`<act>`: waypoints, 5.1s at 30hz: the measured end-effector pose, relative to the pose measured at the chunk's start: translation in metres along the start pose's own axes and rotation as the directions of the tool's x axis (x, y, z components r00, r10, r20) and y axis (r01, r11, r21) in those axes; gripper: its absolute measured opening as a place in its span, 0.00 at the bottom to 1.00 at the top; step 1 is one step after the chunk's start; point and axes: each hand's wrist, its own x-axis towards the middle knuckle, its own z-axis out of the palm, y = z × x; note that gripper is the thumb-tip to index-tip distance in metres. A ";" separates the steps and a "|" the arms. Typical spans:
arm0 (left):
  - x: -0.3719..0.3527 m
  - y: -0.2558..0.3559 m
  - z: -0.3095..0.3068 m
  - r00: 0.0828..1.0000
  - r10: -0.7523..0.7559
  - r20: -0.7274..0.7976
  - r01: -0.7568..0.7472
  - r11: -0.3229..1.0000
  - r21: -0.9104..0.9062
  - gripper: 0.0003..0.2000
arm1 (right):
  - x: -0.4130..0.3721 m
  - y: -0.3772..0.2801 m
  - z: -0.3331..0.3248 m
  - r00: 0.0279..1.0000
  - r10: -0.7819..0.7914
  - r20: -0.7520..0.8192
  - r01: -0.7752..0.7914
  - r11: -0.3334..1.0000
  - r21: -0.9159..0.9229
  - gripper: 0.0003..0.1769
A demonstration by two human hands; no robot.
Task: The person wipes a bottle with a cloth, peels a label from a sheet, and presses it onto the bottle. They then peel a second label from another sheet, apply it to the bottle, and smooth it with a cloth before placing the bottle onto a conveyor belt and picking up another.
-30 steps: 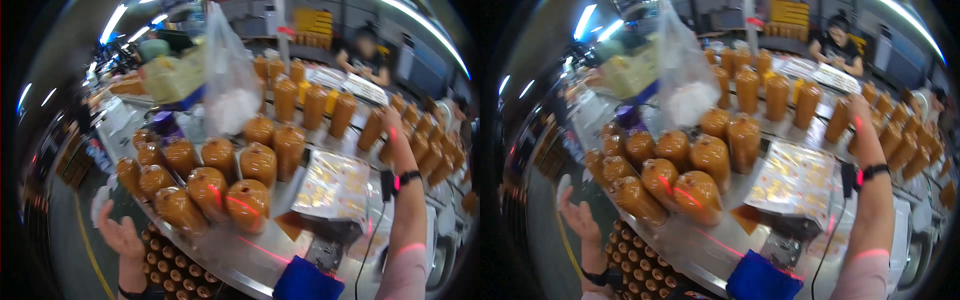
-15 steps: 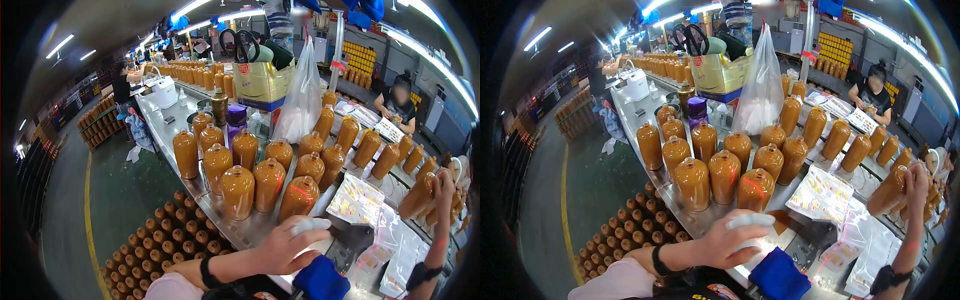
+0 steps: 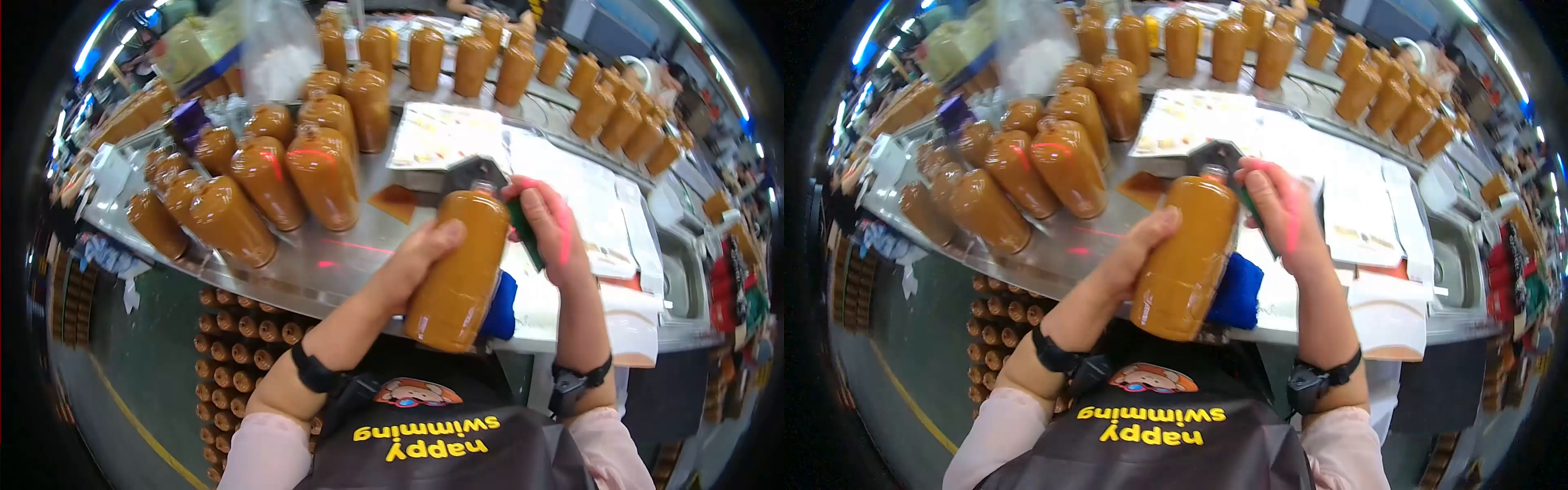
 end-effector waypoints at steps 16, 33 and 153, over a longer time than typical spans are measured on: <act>0.054 -0.021 -0.009 0.958 0.177 -0.226 -0.102 0.946 0.308 0.33 | -0.005 0.054 -0.052 0.963 -0.182 -0.199 0.091 0.914 -0.394 0.17; 0.043 -0.026 -0.008 0.920 0.347 -0.180 -0.224 0.846 0.483 0.33 | 0.051 0.107 -0.142 0.944 -0.065 -0.324 -0.260 0.456 -0.851 0.15; 0.031 -0.021 -0.014 0.954 0.298 -0.010 -0.268 0.870 0.414 0.44 | 0.046 0.010 0.000 0.889 -0.417 0.190 0.451 0.728 -0.516 0.10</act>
